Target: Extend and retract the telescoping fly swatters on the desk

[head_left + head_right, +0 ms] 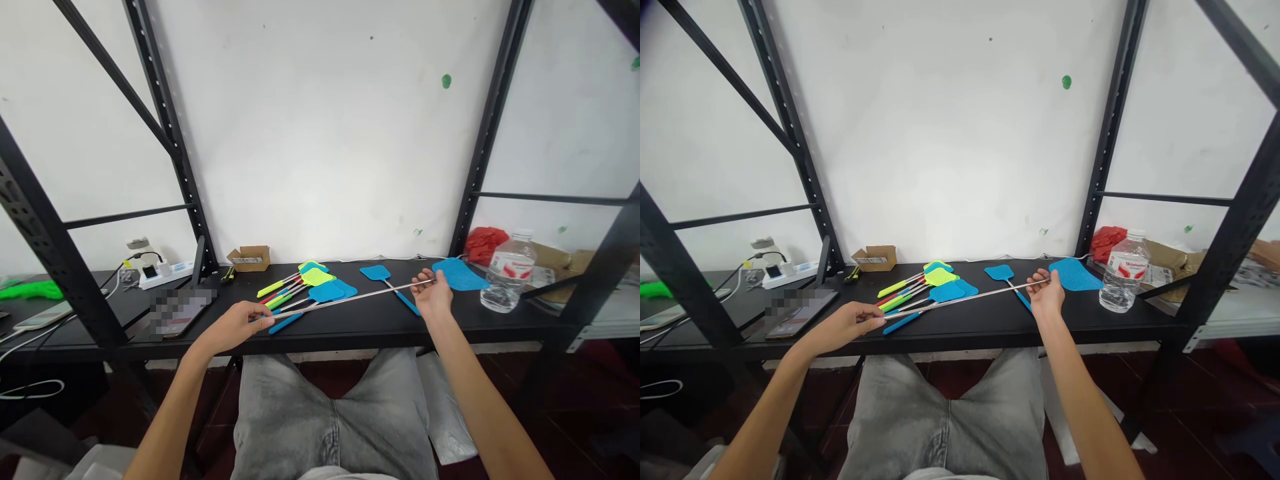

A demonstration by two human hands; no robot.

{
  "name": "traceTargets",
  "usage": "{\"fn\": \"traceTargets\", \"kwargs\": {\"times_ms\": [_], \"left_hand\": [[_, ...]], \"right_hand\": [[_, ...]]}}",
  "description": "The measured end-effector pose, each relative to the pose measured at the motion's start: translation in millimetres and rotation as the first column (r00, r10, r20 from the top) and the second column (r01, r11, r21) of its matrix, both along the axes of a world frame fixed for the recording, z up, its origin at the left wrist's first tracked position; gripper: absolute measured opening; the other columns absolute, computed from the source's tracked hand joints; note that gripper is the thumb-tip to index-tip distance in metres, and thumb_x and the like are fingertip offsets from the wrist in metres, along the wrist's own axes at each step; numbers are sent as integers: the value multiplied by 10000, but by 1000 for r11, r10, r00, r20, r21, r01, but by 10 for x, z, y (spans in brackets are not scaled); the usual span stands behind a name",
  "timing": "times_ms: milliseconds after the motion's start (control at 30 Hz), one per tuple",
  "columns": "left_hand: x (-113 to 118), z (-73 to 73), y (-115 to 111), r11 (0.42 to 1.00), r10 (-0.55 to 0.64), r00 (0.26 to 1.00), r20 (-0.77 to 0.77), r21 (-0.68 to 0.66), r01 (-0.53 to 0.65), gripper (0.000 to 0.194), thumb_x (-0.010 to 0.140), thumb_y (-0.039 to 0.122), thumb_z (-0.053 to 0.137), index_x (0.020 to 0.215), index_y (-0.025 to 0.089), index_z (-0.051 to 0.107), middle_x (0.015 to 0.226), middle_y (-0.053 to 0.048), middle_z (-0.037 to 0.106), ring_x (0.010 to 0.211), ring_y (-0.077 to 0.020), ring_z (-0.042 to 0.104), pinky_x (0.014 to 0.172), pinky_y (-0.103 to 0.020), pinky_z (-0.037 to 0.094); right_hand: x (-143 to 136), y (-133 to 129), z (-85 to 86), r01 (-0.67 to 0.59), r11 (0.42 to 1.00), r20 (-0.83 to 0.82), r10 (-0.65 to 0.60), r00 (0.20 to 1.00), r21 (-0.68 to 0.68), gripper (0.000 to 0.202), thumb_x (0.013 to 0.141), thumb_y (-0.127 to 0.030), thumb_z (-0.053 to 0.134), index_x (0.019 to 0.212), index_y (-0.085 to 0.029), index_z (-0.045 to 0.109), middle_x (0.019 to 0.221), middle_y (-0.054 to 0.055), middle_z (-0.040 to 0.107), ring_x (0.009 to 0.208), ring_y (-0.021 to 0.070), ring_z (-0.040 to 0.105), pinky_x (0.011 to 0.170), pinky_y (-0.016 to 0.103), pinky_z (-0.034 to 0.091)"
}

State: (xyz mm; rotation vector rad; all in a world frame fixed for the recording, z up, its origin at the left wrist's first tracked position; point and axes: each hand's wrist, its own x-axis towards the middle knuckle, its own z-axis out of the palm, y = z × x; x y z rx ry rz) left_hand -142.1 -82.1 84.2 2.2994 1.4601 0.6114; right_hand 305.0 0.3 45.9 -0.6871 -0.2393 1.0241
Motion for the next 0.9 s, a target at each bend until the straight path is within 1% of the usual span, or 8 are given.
{"fn": "traceTargets", "kwargs": {"times_ms": [100,200,333,467,600,733,800,900], "left_hand": [[-4,39,-15,1000,-1,1000,-24,29,1,494,919,597,494,785,168,700,703,-2,585,672,-147,491,611,-231,356],[67,51,-34,1000,-26,1000,-5,12,26,513,935,596,463,759,164,677,616,19,508,606,-132,449,586,-235,332],[291,-28,-20,996,-85,996,32,6,85,478,957,545,432,783,172,676,621,11,541,610,-142,483,588,-239,342],[437,-106,10,996,-81,995,51,-24,82,477,961,552,424,818,179,684,606,13,542,591,-149,490,572,-246,333],[440,-106,-10,999,-49,998,46,3,49,484,963,574,440,762,187,650,618,10,581,607,-149,513,590,-247,338],[393,-109,-29,988,-85,990,112,-120,98,476,912,617,533,994,178,700,712,-5,656,656,-168,580,626,-250,405],[352,-108,-22,983,-82,989,122,-156,101,497,890,625,568,1051,174,701,787,-19,685,683,-175,597,634,-252,422],[299,-95,-1,990,-81,993,89,-105,90,493,920,625,523,960,174,718,765,-15,664,685,-171,576,625,-246,407]], "right_hand": [[-74,17,-27,35,999,25,-35,999,7,396,1053,-348,348,758,-201,569,608,-37,575,546,102,614,480,226,404],[-229,13,-50,18,999,42,-19,999,27,384,1042,-364,372,751,-204,563,582,-37,575,526,106,597,490,233,411],[-538,-10,-120,-93,991,114,81,990,99,374,1012,-432,437,737,-212,563,568,-19,601,533,126,602,482,247,411],[-687,-20,-209,-121,985,177,97,979,126,367,957,-514,533,738,-222,568,589,-15,631,556,136,624,490,251,418],[-569,-22,-182,-181,981,195,163,967,74,313,928,-476,586,757,-214,601,633,-7,657,539,126,609,477,248,410],[-286,-36,-50,-182,978,101,172,980,100,181,916,-354,585,811,-214,634,647,-21,647,547,116,602,462,235,414],[-120,-42,1,-148,984,38,145,989,99,207,938,-355,526,831,-217,635,634,-22,633,533,116,591,443,234,402],[68,-36,20,-93,993,2,93,996,76,311,985,-386,415,855,-208,634,632,-17,624,513,109,577,436,230,389]]}}
